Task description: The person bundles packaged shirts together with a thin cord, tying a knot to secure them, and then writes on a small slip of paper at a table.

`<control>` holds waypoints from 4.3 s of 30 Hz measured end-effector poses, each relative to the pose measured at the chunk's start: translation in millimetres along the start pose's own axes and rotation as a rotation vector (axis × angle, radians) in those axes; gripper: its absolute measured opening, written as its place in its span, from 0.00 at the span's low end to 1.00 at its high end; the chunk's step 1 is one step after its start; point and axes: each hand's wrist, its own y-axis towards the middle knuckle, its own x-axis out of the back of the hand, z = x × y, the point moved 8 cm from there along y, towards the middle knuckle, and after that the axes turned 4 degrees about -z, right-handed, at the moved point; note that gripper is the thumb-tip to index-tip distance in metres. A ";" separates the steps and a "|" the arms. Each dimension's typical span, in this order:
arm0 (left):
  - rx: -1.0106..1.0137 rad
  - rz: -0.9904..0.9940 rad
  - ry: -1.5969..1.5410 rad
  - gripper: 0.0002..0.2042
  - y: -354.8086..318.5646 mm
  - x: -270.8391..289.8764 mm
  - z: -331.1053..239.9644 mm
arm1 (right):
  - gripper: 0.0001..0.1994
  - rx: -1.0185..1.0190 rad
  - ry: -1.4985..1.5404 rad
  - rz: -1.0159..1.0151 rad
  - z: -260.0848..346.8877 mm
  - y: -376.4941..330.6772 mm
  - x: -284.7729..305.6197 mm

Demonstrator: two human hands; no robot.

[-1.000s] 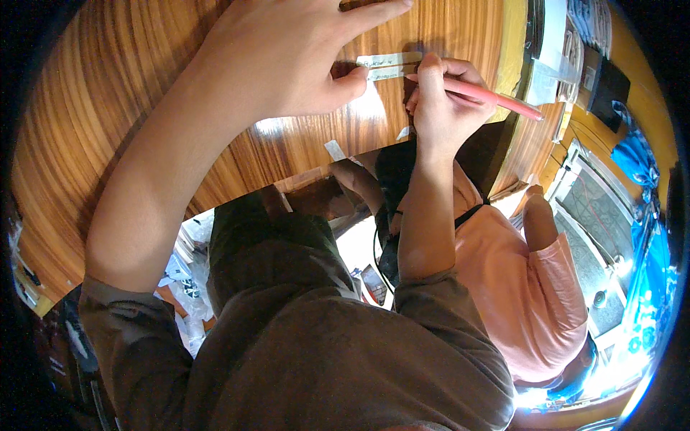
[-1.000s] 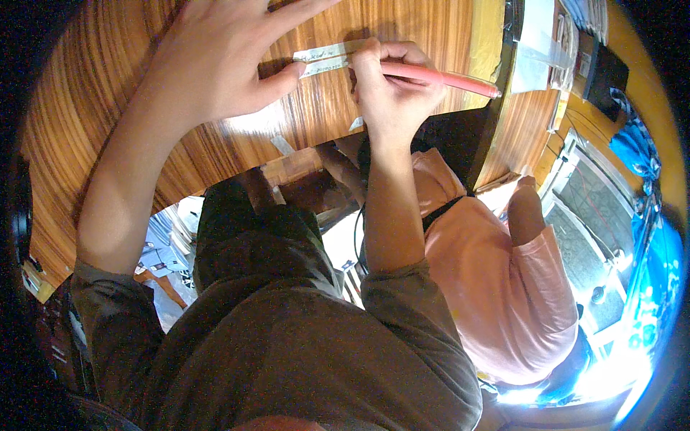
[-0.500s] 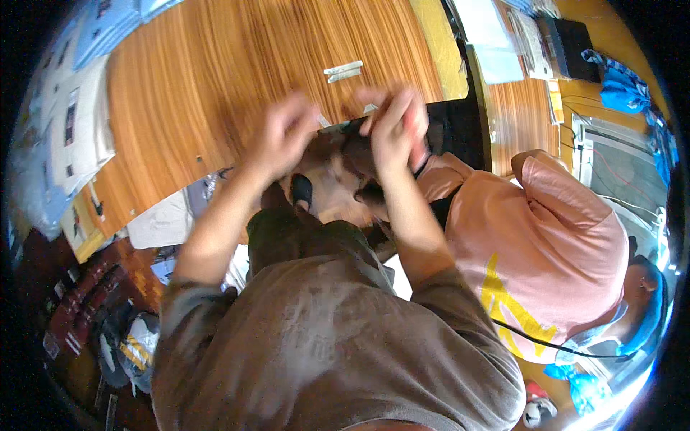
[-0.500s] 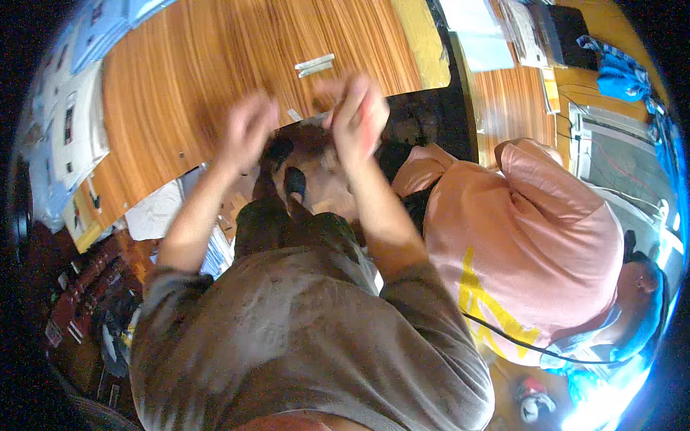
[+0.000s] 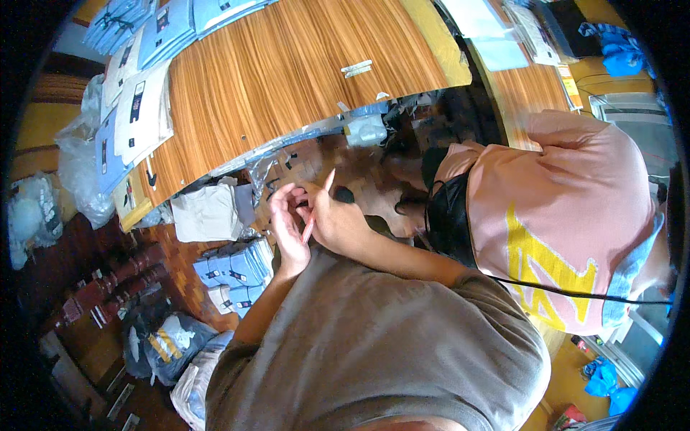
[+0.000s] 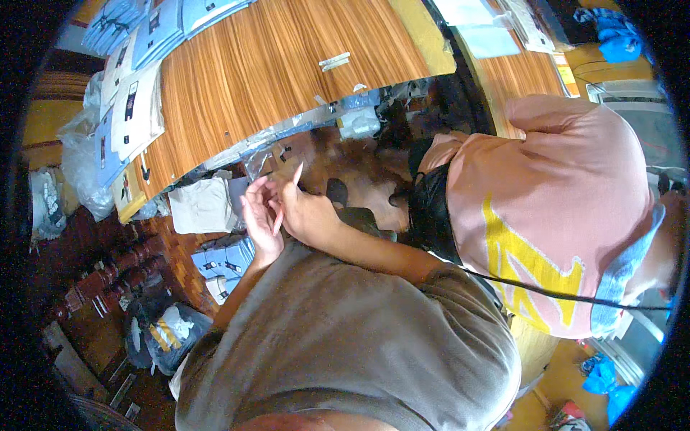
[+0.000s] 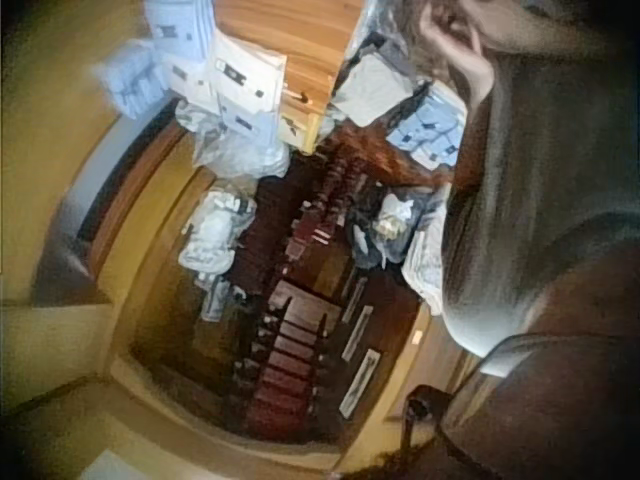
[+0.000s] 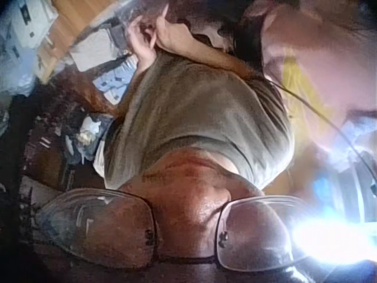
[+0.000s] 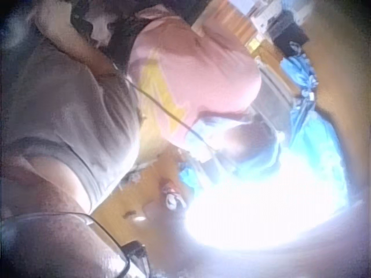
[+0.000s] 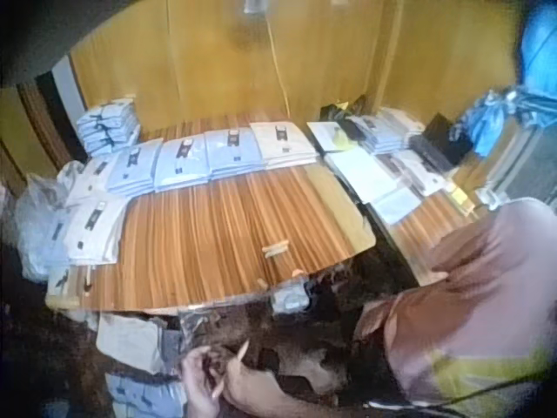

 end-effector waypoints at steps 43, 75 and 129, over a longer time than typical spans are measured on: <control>0.156 -1.350 0.790 0.17 -169.8 178.2 -1.1 | 0.20 0.561 0.157 1.544 110.3 139.8 -276.7; 0.853 -1.671 -0.217 0.31 -513.8 214.3 326.6 | 0.41 1.124 0.058 1.699 293.0 -227.9 -354.7; 0.585 -2.372 -0.973 0.28 -210.9 -21.9 452.5 | 0.44 1.498 -0.420 1.994 168.0 -122.7 -350.9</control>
